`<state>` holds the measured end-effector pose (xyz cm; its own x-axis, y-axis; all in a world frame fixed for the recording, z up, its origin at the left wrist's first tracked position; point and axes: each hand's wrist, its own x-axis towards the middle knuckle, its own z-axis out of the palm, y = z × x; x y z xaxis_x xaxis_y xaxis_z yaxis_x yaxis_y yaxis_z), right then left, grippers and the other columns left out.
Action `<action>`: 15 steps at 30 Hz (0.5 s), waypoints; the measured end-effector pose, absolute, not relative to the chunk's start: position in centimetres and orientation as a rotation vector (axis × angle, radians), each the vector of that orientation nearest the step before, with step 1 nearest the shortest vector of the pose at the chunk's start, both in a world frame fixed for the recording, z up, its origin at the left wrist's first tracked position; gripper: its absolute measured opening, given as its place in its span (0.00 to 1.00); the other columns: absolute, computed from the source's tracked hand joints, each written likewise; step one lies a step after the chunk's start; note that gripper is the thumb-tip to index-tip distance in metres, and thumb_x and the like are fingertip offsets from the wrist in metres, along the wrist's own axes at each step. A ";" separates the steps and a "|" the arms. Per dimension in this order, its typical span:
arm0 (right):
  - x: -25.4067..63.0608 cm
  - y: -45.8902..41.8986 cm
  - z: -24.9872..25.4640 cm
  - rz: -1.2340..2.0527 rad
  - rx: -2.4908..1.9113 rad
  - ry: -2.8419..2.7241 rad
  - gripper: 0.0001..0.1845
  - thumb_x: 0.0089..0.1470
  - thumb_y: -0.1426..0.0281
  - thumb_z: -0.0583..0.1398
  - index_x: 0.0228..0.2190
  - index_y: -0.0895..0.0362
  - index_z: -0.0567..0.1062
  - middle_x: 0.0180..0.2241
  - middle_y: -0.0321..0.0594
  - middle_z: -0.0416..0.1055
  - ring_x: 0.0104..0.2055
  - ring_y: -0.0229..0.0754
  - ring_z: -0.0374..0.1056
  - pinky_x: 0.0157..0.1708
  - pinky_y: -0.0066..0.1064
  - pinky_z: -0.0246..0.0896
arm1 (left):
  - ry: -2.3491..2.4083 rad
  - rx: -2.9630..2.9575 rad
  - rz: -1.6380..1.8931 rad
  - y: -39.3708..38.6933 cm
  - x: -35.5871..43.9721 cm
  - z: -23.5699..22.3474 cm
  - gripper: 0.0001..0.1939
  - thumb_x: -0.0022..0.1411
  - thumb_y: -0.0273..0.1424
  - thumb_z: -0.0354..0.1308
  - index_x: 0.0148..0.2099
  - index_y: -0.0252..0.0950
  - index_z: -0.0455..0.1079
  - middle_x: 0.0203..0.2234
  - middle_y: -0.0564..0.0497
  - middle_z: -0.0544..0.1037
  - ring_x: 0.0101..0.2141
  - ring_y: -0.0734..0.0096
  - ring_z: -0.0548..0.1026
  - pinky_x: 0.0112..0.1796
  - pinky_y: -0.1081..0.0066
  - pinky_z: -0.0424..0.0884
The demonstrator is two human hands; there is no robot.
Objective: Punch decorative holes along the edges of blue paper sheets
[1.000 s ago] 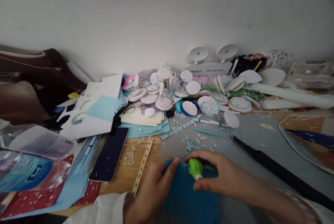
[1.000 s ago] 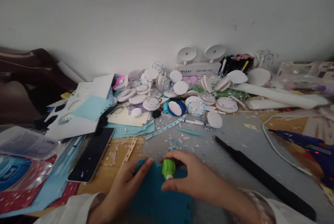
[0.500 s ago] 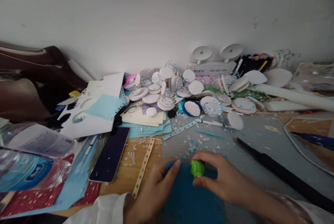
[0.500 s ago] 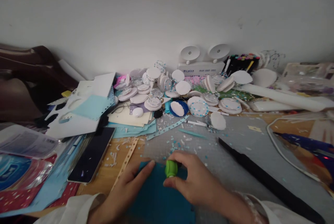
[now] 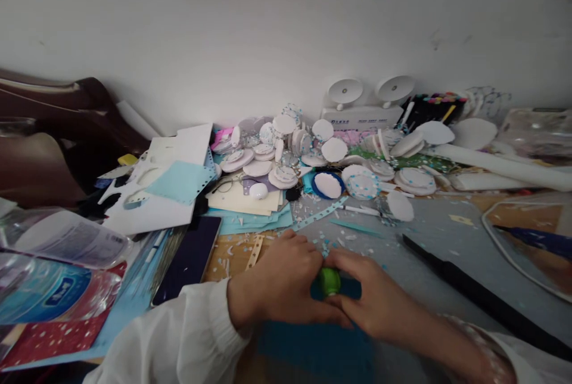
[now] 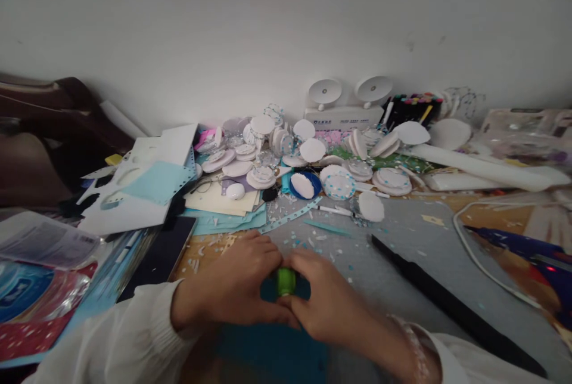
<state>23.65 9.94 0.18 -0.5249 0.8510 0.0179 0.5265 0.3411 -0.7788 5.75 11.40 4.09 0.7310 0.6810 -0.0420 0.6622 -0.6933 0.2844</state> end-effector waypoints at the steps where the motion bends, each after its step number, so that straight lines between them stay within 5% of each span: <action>1: 23.7 10.0 0.1 1.024 -1.218 -2.187 0.13 0.39 0.80 0.59 0.31 0.57 0.72 0.35 0.44 0.75 0.40 0.49 0.68 0.41 0.38 0.62 | 1.024 2.705 0.121 11.4 5.7 3.6 0.30 0.54 0.58 0.59 0.36 0.32 0.73 0.29 0.45 0.78 0.32 0.56 0.76 0.39 0.60 0.65; 9: 23.4 10.5 -0.6 0.997 -1.228 -2.209 0.08 0.42 0.79 0.60 0.27 0.56 0.71 0.29 0.39 0.73 0.35 0.45 0.67 0.34 0.33 0.60 | 0.955 2.826 0.248 11.1 5.0 1.4 0.34 0.66 0.56 0.41 0.34 0.31 0.72 0.26 0.42 0.76 0.29 0.56 0.73 0.38 0.58 0.63; 15: 23.0 10.9 -1.1 1.003 -1.206 -2.202 0.07 0.42 0.78 0.62 0.25 0.56 0.71 0.29 0.39 0.73 0.34 0.44 0.68 0.34 0.33 0.60 | 0.972 2.770 0.246 11.5 4.7 1.1 0.33 0.65 0.57 0.42 0.33 0.32 0.71 0.26 0.42 0.76 0.29 0.56 0.74 0.37 0.59 0.64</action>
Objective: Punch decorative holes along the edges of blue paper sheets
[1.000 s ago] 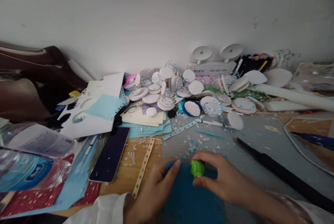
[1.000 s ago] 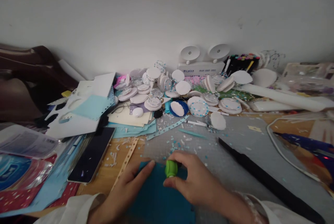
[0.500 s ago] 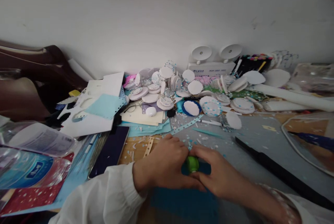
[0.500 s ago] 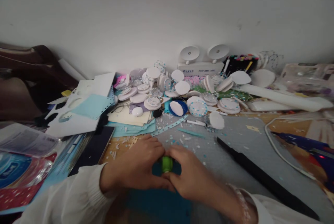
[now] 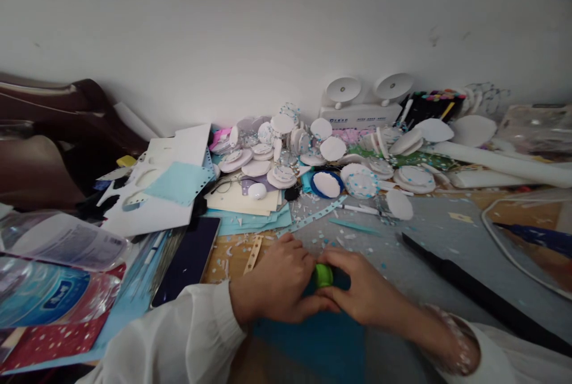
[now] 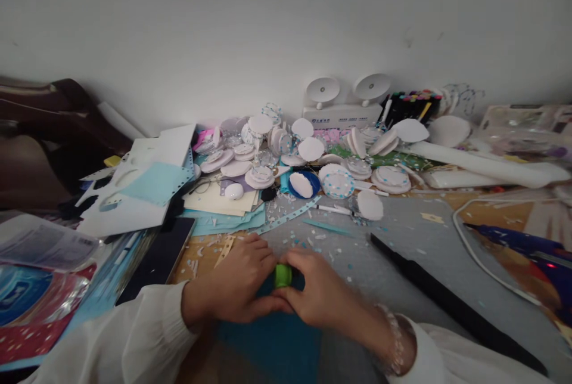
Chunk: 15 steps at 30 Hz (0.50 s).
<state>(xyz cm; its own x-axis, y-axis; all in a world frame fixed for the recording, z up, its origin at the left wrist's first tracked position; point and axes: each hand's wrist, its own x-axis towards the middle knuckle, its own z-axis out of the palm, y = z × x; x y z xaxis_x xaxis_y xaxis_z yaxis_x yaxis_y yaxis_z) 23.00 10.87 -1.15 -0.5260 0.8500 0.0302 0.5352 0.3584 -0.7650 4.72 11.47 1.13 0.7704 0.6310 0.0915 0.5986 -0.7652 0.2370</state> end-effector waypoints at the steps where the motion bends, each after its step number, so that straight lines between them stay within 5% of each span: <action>1: 23.0 10.9 -1.2 1.007 -1.204 -2.201 0.07 0.42 0.78 0.62 0.25 0.56 0.71 0.29 0.39 0.73 0.34 0.44 0.68 0.34 0.33 0.60 | 0.967 2.772 0.221 11.5 4.7 1.1 0.32 0.64 0.57 0.45 0.33 0.32 0.72 0.26 0.42 0.77 0.29 0.56 0.75 0.37 0.60 0.64; 5: 22.8 11.0 -1.3 1.022 -1.192 -2.201 0.07 0.42 0.79 0.62 0.25 0.57 0.72 0.28 0.38 0.73 0.33 0.43 0.68 0.33 0.32 0.60 | 0.959 2.737 0.135 11.8 4.6 1.4 0.29 0.59 0.56 0.56 0.36 0.30 0.72 0.29 0.42 0.77 0.32 0.54 0.76 0.37 0.61 0.65; 15: 23.5 11.2 0.1 1.047 -1.098 -2.238 0.13 0.43 0.71 0.68 0.35 0.55 0.76 0.38 0.41 0.75 0.43 0.48 0.70 0.43 0.36 0.64 | 0.905 2.536 0.227 12.4 2.6 4.2 0.29 0.56 0.59 0.57 0.35 0.36 0.73 0.27 0.47 0.77 0.30 0.60 0.76 0.31 0.69 0.64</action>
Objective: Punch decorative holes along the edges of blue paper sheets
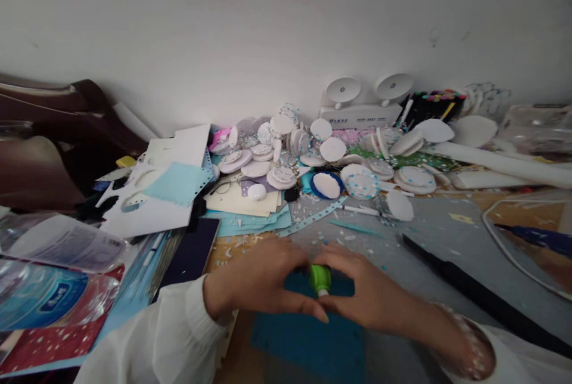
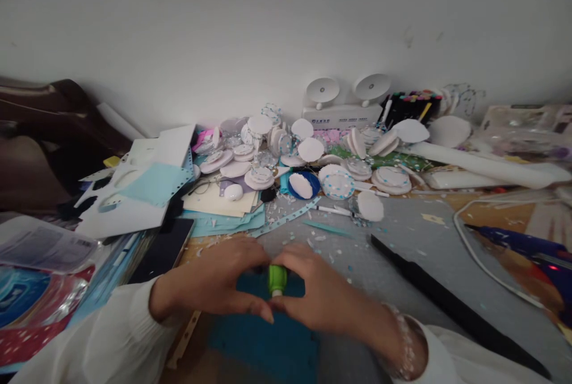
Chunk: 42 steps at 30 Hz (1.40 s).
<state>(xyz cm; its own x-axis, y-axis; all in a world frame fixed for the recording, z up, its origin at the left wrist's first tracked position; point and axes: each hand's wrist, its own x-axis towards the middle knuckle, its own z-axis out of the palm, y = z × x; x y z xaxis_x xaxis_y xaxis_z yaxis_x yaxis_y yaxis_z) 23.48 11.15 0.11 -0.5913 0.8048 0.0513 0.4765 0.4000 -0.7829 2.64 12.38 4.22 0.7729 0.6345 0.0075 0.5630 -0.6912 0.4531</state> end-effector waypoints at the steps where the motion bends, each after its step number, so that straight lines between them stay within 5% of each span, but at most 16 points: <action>1: 23.6 11.0 0.1 1.046 -1.100 -2.248 0.13 0.44 0.70 0.68 0.35 0.54 0.77 0.38 0.41 0.75 0.44 0.49 0.70 0.44 0.35 0.64 | 0.900 2.535 0.197 12.3 2.5 4.4 0.27 0.58 0.57 0.57 0.36 0.36 0.74 0.28 0.48 0.78 0.31 0.60 0.76 0.31 0.70 0.64; 5: 24.4 10.7 -0.1 1.080 -1.124 -2.223 0.13 0.47 0.65 0.68 0.37 0.53 0.77 0.40 0.40 0.76 0.46 0.50 0.70 0.45 0.35 0.64 | 0.860 2.500 0.096 11.8 2.2 4.6 0.19 0.66 0.46 0.54 0.41 0.35 0.74 0.31 0.48 0.79 0.33 0.63 0.77 0.31 0.72 0.65; 10: 25.1 10.7 -0.3 1.147 -1.138 -2.151 0.19 0.48 0.58 0.68 0.41 0.53 0.76 0.42 0.42 0.76 0.47 0.50 0.71 0.46 0.37 0.65 | 0.878 2.546 0.063 11.5 2.1 4.3 0.14 0.71 0.33 0.50 0.34 0.35 0.72 0.29 0.48 0.78 0.31 0.65 0.76 0.31 0.72 0.64; 15: 25.3 10.3 -0.4 1.072 -1.156 -2.242 0.24 0.46 0.65 0.70 0.46 0.53 0.73 0.46 0.42 0.73 0.49 0.50 0.69 0.48 0.38 0.64 | 0.897 2.586 0.001 11.1 2.2 4.1 0.13 0.70 0.33 0.52 0.34 0.36 0.72 0.28 0.49 0.78 0.31 0.64 0.77 0.30 0.71 0.64; 22: 25.3 10.0 -0.8 0.836 -1.026 -2.345 0.19 0.45 0.71 0.69 0.38 0.54 0.68 0.41 0.41 0.71 0.45 0.48 0.67 0.46 0.38 0.64 | 1.003 2.571 -0.093 10.2 2.4 4.2 0.08 0.65 0.29 0.56 0.33 0.36 0.73 0.29 0.48 0.79 0.34 0.61 0.77 0.35 0.69 0.67; 28: 24.6 10.4 -2.5 0.544 -0.774 -2.372 0.13 0.54 0.72 0.64 0.39 0.53 0.66 0.40 0.42 0.68 0.42 0.46 0.67 0.40 0.37 0.67 | 1.111 2.370 0.193 9.7 3.3 4.2 0.23 0.57 0.49 0.62 0.44 0.36 0.75 0.36 0.47 0.80 0.38 0.57 0.77 0.39 0.65 0.69; 32: 24.8 10.6 -2.5 0.334 -0.664 -2.396 0.09 0.57 0.68 0.62 0.38 0.54 0.66 0.38 0.43 0.69 0.37 0.46 0.67 0.36 0.38 0.66 | 1.156 2.312 0.268 9.6 3.9 3.4 0.13 0.59 0.38 0.64 0.43 0.36 0.75 0.36 0.48 0.80 0.39 0.59 0.77 0.41 0.65 0.69; 36: 26.2 11.2 -1.6 0.465 -0.665 -2.415 0.18 0.53 0.62 0.65 0.42 0.54 0.66 0.43 0.45 0.68 0.44 0.48 0.66 0.44 0.41 0.66 | 1.122 2.368 0.279 9.4 3.9 2.5 0.15 0.55 0.35 0.67 0.44 0.34 0.74 0.37 0.47 0.79 0.39 0.57 0.76 0.40 0.62 0.69; 42: 27.0 11.7 -1.9 0.440 -0.636 -2.369 0.06 0.60 0.77 0.57 0.39 0.56 0.71 0.37 0.42 0.71 0.39 0.42 0.67 0.41 0.35 0.66 | 1.061 2.458 0.530 9.3 3.3 0.4 0.20 0.57 0.34 0.66 0.51 0.34 0.71 0.40 0.46 0.79 0.39 0.55 0.76 0.40 0.57 0.69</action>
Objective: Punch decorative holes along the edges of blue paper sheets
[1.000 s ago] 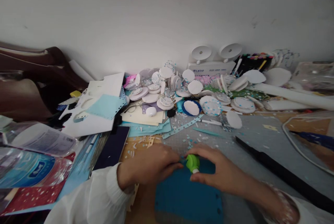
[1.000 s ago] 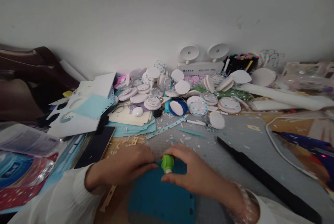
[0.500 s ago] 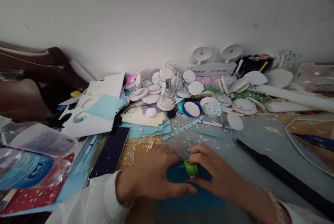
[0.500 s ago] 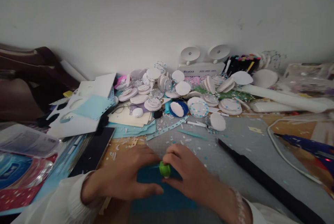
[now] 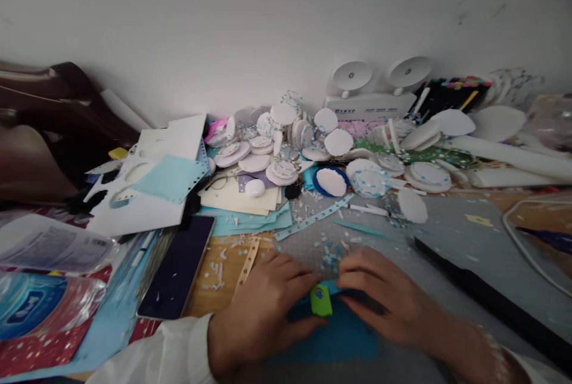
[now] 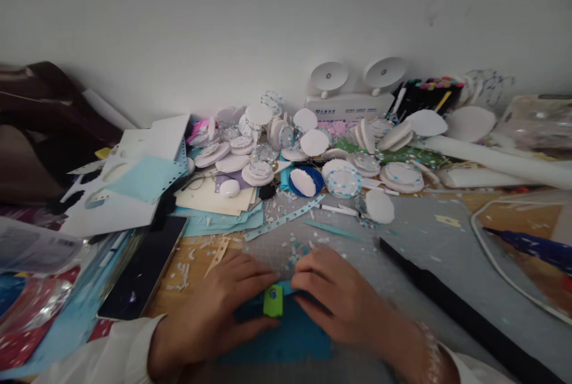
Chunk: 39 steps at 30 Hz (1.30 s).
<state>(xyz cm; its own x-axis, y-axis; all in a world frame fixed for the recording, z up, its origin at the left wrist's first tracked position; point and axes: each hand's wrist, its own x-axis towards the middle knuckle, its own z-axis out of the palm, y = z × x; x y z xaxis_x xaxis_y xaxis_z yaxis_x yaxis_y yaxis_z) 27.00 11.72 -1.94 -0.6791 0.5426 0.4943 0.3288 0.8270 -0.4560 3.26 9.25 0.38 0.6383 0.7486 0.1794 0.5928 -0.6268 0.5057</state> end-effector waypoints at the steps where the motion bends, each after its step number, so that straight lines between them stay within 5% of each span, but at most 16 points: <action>1: 26.9 11.7 -2.1 0.413 -0.622 -2.373 0.07 0.61 0.77 0.56 0.39 0.57 0.72 0.36 0.42 0.71 0.38 0.42 0.67 0.40 0.35 0.66 | 1.042 2.459 0.578 9.2 3.2 0.1 0.21 0.58 0.34 0.66 0.53 0.34 0.70 0.42 0.46 0.79 0.40 0.55 0.76 0.40 0.57 0.69; 10: 26.7 10.5 -2.8 0.234 -0.540 -2.458 0.13 0.65 0.77 0.50 0.38 0.59 0.75 0.33 0.42 0.75 0.36 0.41 0.68 0.39 0.32 0.67 | 0.918 2.429 0.740 8.6 3.0 -0.4 0.24 0.62 0.33 0.61 0.59 0.31 0.64 0.45 0.41 0.78 0.41 0.55 0.75 0.42 0.55 0.67; 16: 27.0 11.1 -1.4 0.585 -0.669 -2.295 0.08 0.59 0.75 0.56 0.39 0.57 0.73 0.34 0.41 0.71 0.37 0.40 0.69 0.37 0.30 0.68 | 0.898 2.398 0.679 8.6 3.1 -0.2 0.21 0.62 0.31 0.61 0.56 0.32 0.65 0.43 0.43 0.79 0.41 0.58 0.75 0.42 0.58 0.66; 25: 30.4 15.6 -5.1 0.032 -1.286 -2.197 0.08 0.61 0.69 0.56 0.39 0.58 0.74 0.37 0.48 0.69 0.41 0.54 0.66 0.42 0.49 0.64 | 1.024 2.388 0.613 8.9 3.3 -1.1 0.18 0.60 0.31 0.61 0.52 0.34 0.69 0.41 0.46 0.78 0.40 0.59 0.74 0.41 0.60 0.67; 33: 29.7 14.2 -2.9 0.241 -1.298 -1.759 0.06 0.58 0.71 0.59 0.38 0.52 0.67 0.37 0.44 0.70 0.39 0.49 0.69 0.39 0.42 0.65 | 1.051 2.383 0.670 9.0 3.1 -1.2 0.19 0.60 0.38 0.64 0.50 0.35 0.69 0.40 0.45 0.78 0.39 0.60 0.74 0.40 0.61 0.66; 39: 27.8 11.4 -1.1 1.001 -1.118 -1.362 0.04 0.59 0.67 0.61 0.39 0.50 0.73 0.33 0.38 0.72 0.28 0.38 0.72 0.22 0.26 0.70 | 1.034 2.399 0.667 9.0 3.2 -1.4 0.18 0.60 0.37 0.64 0.49 0.34 0.69 0.38 0.45 0.78 0.37 0.60 0.73 0.40 0.61 0.65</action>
